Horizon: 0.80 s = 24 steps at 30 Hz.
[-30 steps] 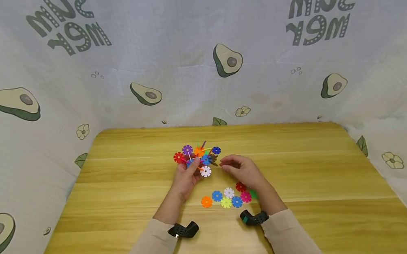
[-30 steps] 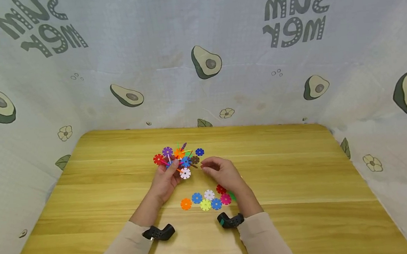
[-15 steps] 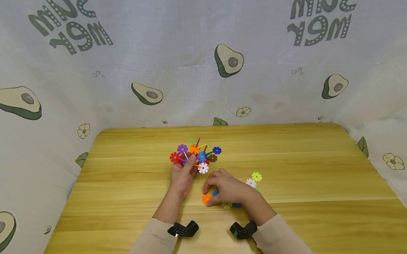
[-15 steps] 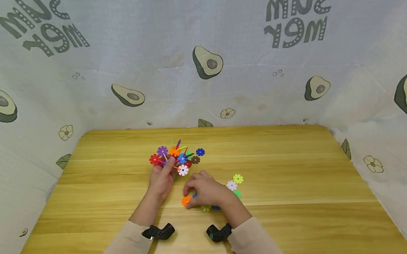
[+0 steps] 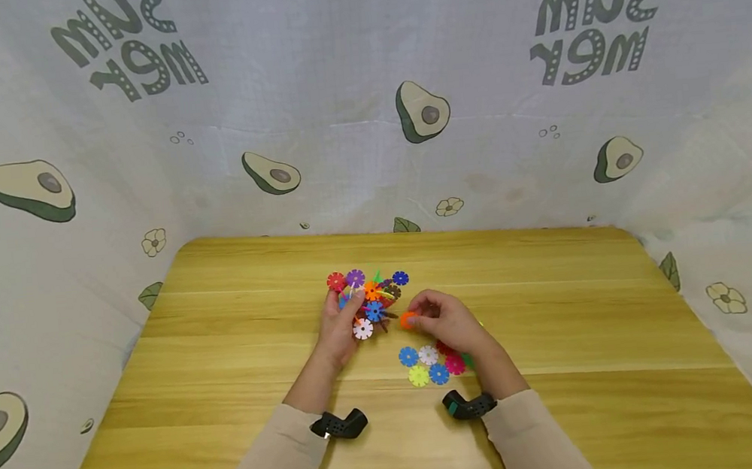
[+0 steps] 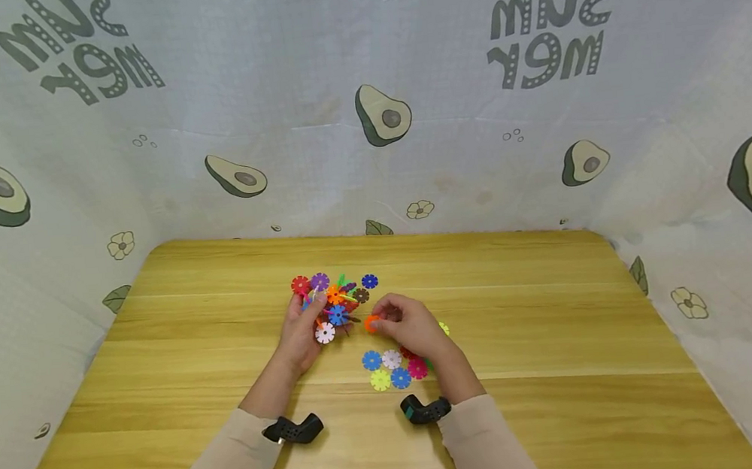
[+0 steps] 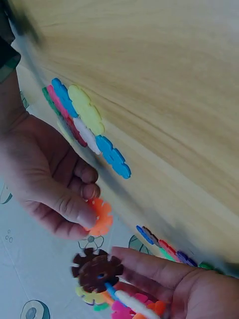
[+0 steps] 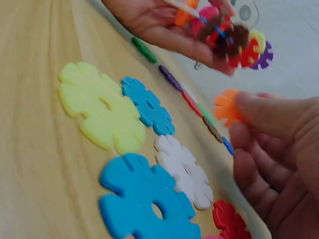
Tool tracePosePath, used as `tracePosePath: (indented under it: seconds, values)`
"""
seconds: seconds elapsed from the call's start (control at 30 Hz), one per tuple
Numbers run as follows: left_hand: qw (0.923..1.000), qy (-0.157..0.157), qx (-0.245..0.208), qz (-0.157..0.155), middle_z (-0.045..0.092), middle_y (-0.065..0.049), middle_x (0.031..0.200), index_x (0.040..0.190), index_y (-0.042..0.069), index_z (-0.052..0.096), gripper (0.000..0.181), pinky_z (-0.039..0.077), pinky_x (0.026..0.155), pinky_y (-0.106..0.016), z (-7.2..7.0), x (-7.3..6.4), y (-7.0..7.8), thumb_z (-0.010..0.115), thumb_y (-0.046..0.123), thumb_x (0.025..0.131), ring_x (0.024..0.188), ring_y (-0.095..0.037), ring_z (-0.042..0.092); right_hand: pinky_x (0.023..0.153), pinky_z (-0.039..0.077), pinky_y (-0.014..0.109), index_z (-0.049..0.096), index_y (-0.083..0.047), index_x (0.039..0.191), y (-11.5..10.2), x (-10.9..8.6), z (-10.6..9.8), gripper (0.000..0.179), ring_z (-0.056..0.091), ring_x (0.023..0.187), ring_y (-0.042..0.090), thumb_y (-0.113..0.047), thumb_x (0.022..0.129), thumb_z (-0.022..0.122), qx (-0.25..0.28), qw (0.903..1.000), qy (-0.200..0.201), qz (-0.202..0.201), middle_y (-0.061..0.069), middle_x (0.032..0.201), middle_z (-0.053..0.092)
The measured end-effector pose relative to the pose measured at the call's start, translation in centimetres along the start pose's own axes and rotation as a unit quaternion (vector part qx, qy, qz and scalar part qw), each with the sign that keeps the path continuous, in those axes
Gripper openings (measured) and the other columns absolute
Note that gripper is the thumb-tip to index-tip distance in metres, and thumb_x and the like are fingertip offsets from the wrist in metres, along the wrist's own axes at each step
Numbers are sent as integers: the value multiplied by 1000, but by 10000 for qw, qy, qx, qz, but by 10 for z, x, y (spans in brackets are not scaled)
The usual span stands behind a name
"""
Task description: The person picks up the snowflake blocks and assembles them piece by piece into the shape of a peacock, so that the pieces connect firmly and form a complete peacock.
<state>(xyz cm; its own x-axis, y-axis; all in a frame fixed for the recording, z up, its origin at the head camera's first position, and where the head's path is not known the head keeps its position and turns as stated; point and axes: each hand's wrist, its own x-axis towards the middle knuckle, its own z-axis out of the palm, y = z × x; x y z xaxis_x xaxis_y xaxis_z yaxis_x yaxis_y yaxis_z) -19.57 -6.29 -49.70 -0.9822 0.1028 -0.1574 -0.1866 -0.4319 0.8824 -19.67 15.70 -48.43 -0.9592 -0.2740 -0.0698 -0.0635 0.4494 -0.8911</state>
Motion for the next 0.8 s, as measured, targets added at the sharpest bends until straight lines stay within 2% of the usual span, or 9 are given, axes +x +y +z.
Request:
tracePosePath:
  seconds: [0.1,0.13,0.2,0.3,0.4,0.53,0.63,0.7,0.8]
  values:
    - [9975,-212,652,-164,26,-22,166,163,9,14,78,44,118,-44,0,-2,0,59,25,101,145,-37,44,73,61,22,64,-4,113,5,3,-4,17,68,83,19,-8,97,69,580,9959,617,303,14,103,64]
    - [9960,-316,811,-189,24,-21,167,163,8,14,80,41,120,-46,0,-3,-1,59,27,101,147,-39,41,76,62,23,63,-3,115,6,4,-5,18,70,85,19,-7,99,67,811,9930,770,366,15,107,64]
    - [9926,-473,1097,-223,29,-19,166,163,8,18,78,37,122,-49,0,-4,-1,59,29,101,148,-39,39,78,63,23,61,-1,119,7,6,-5,20,73,88,17,-6,100,64,1185,9872,1010,358,15,110,63]
    - [9878,-770,1328,-250,38,-18,162,161,8,26,69,36,123,-52,1,-6,0,55,32,103,147,-39,40,82,63,24,60,2,121,8,6,-3,23,75,89,12,-6,100,63,1643,9788,1226,-3,11,110,65]
    - [9818,-1081,1534,-290,44,-18,158,159,8,31,63,33,124,-52,3,-8,1,50,35,105,146,-37,42,83,63,24,61,7,121,7,5,1,24,75,87,7,-5,100,63,1929,9709,1298,-576,2,103,67]
    - [9725,-1537,1713,-348,52,-21,149,155,5,36,57,45,117,-46,4,-9,1,45,35,108,134,-30,54,83,62,23,59,14,119,4,4,5,24,74,85,5,-3,101,60,2143,9626,1157,-1190,-7,96,70]
    - [9676,-1709,1819,-376,55,-21,143,152,5,39,53,47,115,-42,4,-9,0,45,33,109,126,-24,58,81,62,21,57,17,119,3,3,7,25,73,83,4,-2,103,57,2197,9607,1009,-1362,-10,94,72]
    - [9667,-1732,1841,-386,55,-20,144,152,4,39,52,42,120,-43,4,-8,-2,45,32,109,130,-24,55,81,62,20,57,18,119,3,3,7,25,73,82,3,-1,103,56,2198,9606,979,-1388,-10,93,72]
    - [9683,-1626,1843,-437,55,-20,144,151,4,41,52,36,123,-49,3,-7,-4,46,34,108,135,-29,51,81,62,20,56,19,119,4,3,8,25,73,83,3,-1,103,55,2144,9608,967,-1467,-10,93,73]
